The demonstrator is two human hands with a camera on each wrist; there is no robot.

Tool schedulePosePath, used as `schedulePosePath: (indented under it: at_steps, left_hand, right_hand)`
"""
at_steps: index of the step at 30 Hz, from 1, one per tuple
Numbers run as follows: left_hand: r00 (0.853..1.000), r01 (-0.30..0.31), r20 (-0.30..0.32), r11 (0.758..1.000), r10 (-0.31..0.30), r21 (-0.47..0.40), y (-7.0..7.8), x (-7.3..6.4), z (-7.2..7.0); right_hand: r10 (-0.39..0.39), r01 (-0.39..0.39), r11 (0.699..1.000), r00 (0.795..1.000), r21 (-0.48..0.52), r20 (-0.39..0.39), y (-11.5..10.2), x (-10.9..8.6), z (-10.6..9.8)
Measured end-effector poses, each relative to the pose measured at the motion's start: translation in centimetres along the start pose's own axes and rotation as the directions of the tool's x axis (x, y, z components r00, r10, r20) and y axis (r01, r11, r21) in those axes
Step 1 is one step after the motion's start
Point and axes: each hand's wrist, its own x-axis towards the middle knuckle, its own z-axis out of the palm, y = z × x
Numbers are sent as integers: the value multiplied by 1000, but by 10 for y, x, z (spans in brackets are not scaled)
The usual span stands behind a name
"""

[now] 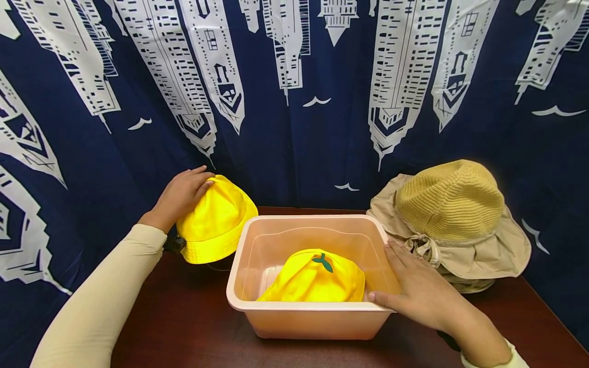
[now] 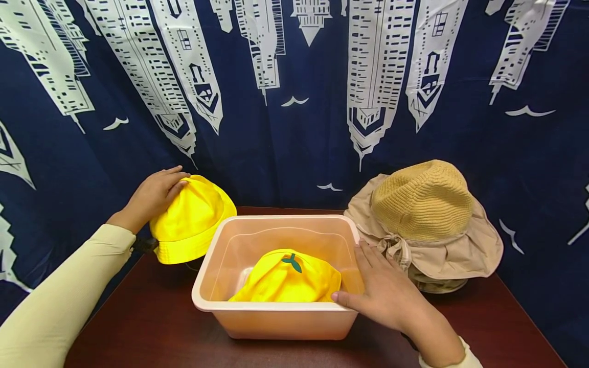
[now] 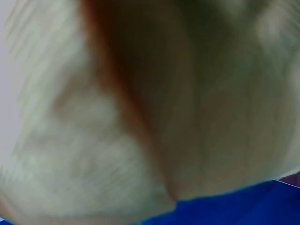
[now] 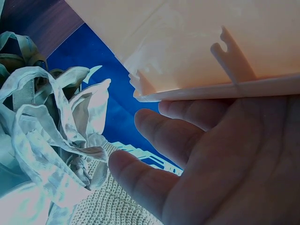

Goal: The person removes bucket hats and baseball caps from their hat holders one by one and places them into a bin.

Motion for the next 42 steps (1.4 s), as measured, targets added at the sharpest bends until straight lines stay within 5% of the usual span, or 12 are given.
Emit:
schedulePosePath:
  at_steps: [11,26,34,42]
  left_hand:
    - [997,-27,-69,999,25,-21,0,4,2]
    - [990,109,-88,992,-114,-63,3,16,0]
    - [961,142,-228,986,-159,-88,-1,8,4]
    - [905,115,-408,992,-125,-51,-4,0,10]
  right_hand:
    - [5,-5,1000,1000,-5,1,-1,0,-1]
    - [8,-8,1000,1000,6,7,1,0,-1]
    - [2,-2,1000,1000,-1,6,-1,1,0]
    - [4,-4,1000,1000,-14,7,-1,0,-1]
